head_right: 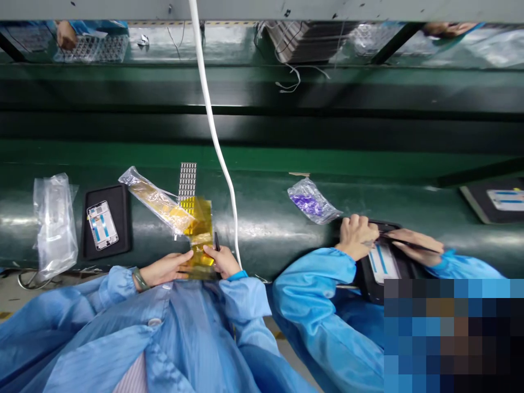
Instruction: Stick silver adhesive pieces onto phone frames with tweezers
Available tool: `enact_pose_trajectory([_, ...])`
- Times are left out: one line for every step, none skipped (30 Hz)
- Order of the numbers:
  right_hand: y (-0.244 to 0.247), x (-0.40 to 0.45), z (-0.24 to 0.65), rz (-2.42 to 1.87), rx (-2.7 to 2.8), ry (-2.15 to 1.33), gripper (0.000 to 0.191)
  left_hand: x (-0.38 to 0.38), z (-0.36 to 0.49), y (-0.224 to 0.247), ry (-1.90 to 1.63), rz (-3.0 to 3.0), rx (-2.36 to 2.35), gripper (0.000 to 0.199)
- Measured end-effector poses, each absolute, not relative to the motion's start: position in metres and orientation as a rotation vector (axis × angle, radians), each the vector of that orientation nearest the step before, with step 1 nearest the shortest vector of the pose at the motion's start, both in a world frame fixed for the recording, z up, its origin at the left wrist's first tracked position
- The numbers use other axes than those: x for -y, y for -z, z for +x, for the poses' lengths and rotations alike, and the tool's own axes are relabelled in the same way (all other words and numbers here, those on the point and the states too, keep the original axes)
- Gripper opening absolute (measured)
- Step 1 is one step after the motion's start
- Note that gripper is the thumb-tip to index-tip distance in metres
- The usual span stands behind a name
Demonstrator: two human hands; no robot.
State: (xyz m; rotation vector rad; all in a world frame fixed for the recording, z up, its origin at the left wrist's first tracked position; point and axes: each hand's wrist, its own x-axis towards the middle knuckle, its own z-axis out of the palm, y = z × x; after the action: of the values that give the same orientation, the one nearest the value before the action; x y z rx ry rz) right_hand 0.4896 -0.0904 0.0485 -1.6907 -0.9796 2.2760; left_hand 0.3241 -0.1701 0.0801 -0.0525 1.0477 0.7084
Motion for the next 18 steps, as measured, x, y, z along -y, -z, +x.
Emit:
enact_pose_trajectory([-0.052,0.092,0.494,-1.693,0.949,-2.278,0.042,0.167,0.324,-0.08,-0.734,-0.047,-1.022,0.035])
enact_pose_trajectory([-0.056,0.095,0.499,-1.694,0.923,-2.28,0.042,0.162,0.324,-0.08,-0.754,-0.045,-0.989,0.037])
enact_pose_trajectory([-0.06,0.098,0.504,-1.693,0.903,-2.285,0.042,0.156,0.324,-0.078,-0.765,-0.048,-0.952,0.04])
enact_pose_trajectory([-0.063,0.102,0.508,-1.691,0.887,-2.289,0.042,0.15,0.325,-0.076,-0.767,-0.054,-0.91,0.043])
enact_pose_trajectory([-0.065,0.107,0.513,-1.69,0.877,-2.295,0.042,0.142,0.326,-0.073,-0.764,-0.061,-0.869,0.046])
enact_pose_trajectory([-0.066,0.111,0.516,-1.688,0.871,-2.302,0.043,0.135,0.327,-0.069,-0.76,-0.068,-0.831,0.048])
enact_pose_trajectory([-0.067,0.115,0.52,-1.687,0.869,-2.311,0.044,0.128,0.329,-0.065,-0.759,-0.072,-0.8,0.049])
enact_pose_trajectory([-0.067,0.119,0.523,-1.686,0.869,-2.321,0.046,0.121,0.331,-0.061,-0.763,-0.074,-0.776,0.048])
enact_pose_trajectory([-0.067,0.122,0.525,-1.684,0.872,-2.331,0.048,0.116,0.333,-0.056,-0.77,-0.073,-0.761,0.046])
enact_pose_trajectory([-0.067,0.125,0.527,-1.682,0.878,-2.337,0.05,0.111,0.335,-0.052,-0.779,-0.07,-0.755,0.042])
enact_pose_trajectory([-0.066,0.127,0.529,-1.677,0.889,-2.343,0.052,0.109,0.337,-0.049,-0.787,-0.064,-0.755,0.038])
enact_pose_trajectory([-0.065,0.128,0.531,-1.669,0.905,-2.346,0.054,0.107,0.34,-0.047,-0.797,-0.054,-0.76,0.033])
enact_pose_trajectory([-0.065,0.129,0.532,-1.66,0.927,-2.345,0.055,0.107,0.342,-0.046,-0.811,-0.041,-0.768,0.028])
enact_pose_trajectory([-0.064,0.129,0.534,-1.653,0.954,-2.34,0.056,0.107,0.344,-0.047,-0.829,-0.024,-0.777,0.025])
enact_pose_trajectory([-0.063,0.128,0.535,-1.65,0.986,-2.326,0.057,0.108,0.347,-0.049,-0.854,-0.003,-0.788,0.023])
enact_pose_trajectory([-0.063,0.127,0.536,-1.652,1.02,-2.301,0.056,0.11,0.349,-0.051,-0.885,0.022,-0.798,0.023])
enact_pose_trajectory([-0.062,0.125,0.537,-1.659,1.055,-2.263,0.055,0.111,0.35,-0.055,-0.919,0.05,-0.808,0.024])
enact_pose_trajectory([-0.061,0.123,0.537,-1.667,1.088,-2.214,0.054,0.111,0.352,-0.06,-0.953,0.08,-0.819,0.027])
